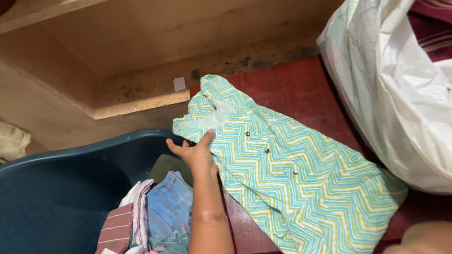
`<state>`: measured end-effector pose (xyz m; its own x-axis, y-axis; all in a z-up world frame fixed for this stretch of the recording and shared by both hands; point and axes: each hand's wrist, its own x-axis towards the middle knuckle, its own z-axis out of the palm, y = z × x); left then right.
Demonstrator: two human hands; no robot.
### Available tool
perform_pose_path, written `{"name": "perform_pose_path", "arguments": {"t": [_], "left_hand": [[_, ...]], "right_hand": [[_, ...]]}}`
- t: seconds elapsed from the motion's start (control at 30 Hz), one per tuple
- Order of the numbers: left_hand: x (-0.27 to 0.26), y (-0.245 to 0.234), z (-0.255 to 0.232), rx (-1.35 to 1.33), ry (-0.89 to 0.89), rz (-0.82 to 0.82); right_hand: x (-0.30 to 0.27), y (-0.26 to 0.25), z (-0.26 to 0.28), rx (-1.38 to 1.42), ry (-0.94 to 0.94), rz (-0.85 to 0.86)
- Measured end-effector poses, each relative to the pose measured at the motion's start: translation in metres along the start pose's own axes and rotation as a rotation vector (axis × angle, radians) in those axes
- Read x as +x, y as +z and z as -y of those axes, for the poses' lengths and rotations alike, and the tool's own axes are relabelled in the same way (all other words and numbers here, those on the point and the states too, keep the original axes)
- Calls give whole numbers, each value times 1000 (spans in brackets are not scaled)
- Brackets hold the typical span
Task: The person picks up clothing items from a plastic bin, folds them on a small table, and places the folded items into a white plastic bag.
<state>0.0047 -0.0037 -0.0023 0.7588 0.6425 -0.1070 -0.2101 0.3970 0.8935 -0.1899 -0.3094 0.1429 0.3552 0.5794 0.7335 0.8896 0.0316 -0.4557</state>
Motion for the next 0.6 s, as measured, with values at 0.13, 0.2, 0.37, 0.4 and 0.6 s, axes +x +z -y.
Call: {"name": "perform_pose_path", "arguments": {"t": [0.13, 0.2, 0.37, 0.4, 0.6], "left_hand": [[2, -3, 1, -15, -13, -27], [2, -2, 5, 5, 34, -2], [3, -3, 8, -29, 36, 8], [4, -1, 7, -31, 49, 13], [4, -1, 3, -75, -40, -26]], "right_hand": [[9, 15, -16, 22, 5, 26], [13, 16, -18, 17, 4, 46], [15, 14, -17, -12, 26, 73], [15, 14, -15, -21, 32, 77], [22, 18, -33, -263, 294, 141]]}}
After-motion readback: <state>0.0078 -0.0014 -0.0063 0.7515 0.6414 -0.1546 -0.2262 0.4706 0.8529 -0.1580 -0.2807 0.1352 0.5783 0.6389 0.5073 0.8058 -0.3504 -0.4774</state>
